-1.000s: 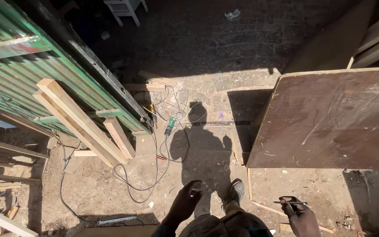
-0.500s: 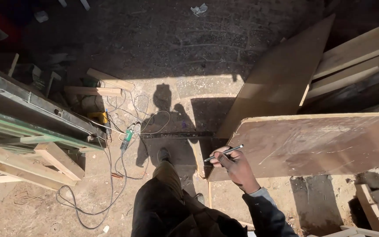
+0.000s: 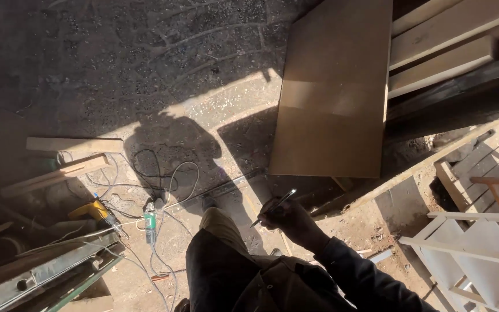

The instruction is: The person is using a pencil to mark measurement lines on a large wooden board in preparation for cutting.

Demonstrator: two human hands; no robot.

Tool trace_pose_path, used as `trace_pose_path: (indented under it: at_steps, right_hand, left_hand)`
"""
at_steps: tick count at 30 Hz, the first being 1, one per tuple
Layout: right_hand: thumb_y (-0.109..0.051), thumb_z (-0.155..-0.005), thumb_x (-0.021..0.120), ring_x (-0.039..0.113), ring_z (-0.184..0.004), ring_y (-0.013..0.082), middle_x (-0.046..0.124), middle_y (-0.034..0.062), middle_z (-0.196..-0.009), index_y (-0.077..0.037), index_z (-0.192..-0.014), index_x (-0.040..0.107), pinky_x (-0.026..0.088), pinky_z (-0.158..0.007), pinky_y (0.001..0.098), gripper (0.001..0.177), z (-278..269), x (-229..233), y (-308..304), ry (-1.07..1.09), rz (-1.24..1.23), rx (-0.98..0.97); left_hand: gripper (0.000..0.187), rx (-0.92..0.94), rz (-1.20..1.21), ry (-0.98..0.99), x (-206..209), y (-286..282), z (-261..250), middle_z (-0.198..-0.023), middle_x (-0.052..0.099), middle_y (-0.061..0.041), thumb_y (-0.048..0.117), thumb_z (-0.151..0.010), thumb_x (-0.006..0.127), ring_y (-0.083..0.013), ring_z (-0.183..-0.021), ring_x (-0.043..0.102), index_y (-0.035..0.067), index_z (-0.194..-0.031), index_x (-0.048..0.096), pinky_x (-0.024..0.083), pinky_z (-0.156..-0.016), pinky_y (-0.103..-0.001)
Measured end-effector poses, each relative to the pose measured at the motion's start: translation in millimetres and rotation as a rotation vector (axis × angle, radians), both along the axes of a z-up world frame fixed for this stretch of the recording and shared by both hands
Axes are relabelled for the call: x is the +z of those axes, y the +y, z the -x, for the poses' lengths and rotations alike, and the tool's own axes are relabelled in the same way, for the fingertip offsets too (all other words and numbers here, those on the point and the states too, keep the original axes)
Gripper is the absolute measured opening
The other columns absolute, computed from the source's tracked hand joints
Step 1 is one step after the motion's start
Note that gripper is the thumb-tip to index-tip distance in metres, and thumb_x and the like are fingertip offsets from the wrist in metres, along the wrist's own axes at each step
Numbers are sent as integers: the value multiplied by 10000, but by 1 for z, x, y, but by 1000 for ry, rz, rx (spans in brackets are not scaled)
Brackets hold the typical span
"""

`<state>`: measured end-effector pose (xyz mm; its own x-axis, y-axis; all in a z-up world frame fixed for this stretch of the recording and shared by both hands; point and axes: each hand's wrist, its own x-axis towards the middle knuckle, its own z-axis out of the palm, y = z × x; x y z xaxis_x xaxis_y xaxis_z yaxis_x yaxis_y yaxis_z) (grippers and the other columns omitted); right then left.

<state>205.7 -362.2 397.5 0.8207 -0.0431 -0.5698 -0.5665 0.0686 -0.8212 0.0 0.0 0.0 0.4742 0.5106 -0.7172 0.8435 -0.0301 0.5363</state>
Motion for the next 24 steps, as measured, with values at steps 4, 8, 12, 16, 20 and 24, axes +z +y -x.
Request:
trace_pose_path:
  at_steps: [4,8,12,16,20,24]
  right_hand:
    - [-177,-675,659,509,-529,94,590,45,-535,-61,-564,516,368,-556,225,216,-56,29,-16,125,199,-231]
    - [-197,-755,568,668,-665,134,710,60,-664,-37,-672,689,472,-732,222,217,-89,88,-17,122,318,-224]
    - [-180,-704,626,613,-657,153,659,48,-709,-61,-720,638,485,-600,255,120,-98,87,-22,117,303,-263]
    - [-206,-777,538,607,-686,86,661,-34,-716,-114,-665,647,453,-692,247,181,-103,77,-37,-51,472,-81]
    - [-6,-655,406,583,-625,176,650,42,-720,-66,-726,598,459,-605,290,214,-112,32,-66,57,533,-37]
    - [-191,-700,469,623,-793,147,662,45,-867,-78,-940,605,473,-729,257,297,-158,65,-101,2,338,-152]
  left_hand:
    - [282,123,217,186,157,7,-175,-1165,481,-222,165,-857,472,-408,-1041,477,-17,-1065,533,358,-871,-476]
    - [283,22,141,97,182,36,-279,-1107,497,-195,84,-841,494,-373,-957,515,-5,-1109,481,417,-818,-450]
    - [253,-153,56,25,224,37,-365,-1018,542,-109,120,-827,463,-303,-895,540,22,-1051,528,438,-729,-371]
    - [235,-246,81,-21,230,6,-414,-968,531,-104,102,-828,401,-280,-870,556,49,-1042,483,467,-702,-365]
    - [324,-395,79,129,279,-69,-442,-1113,506,-140,82,-852,410,-293,-983,505,42,-1174,412,409,-820,-395]
    - [304,-516,34,179,271,-122,-452,-1010,567,-113,85,-797,456,-250,-895,547,51,-1097,496,434,-752,-350]
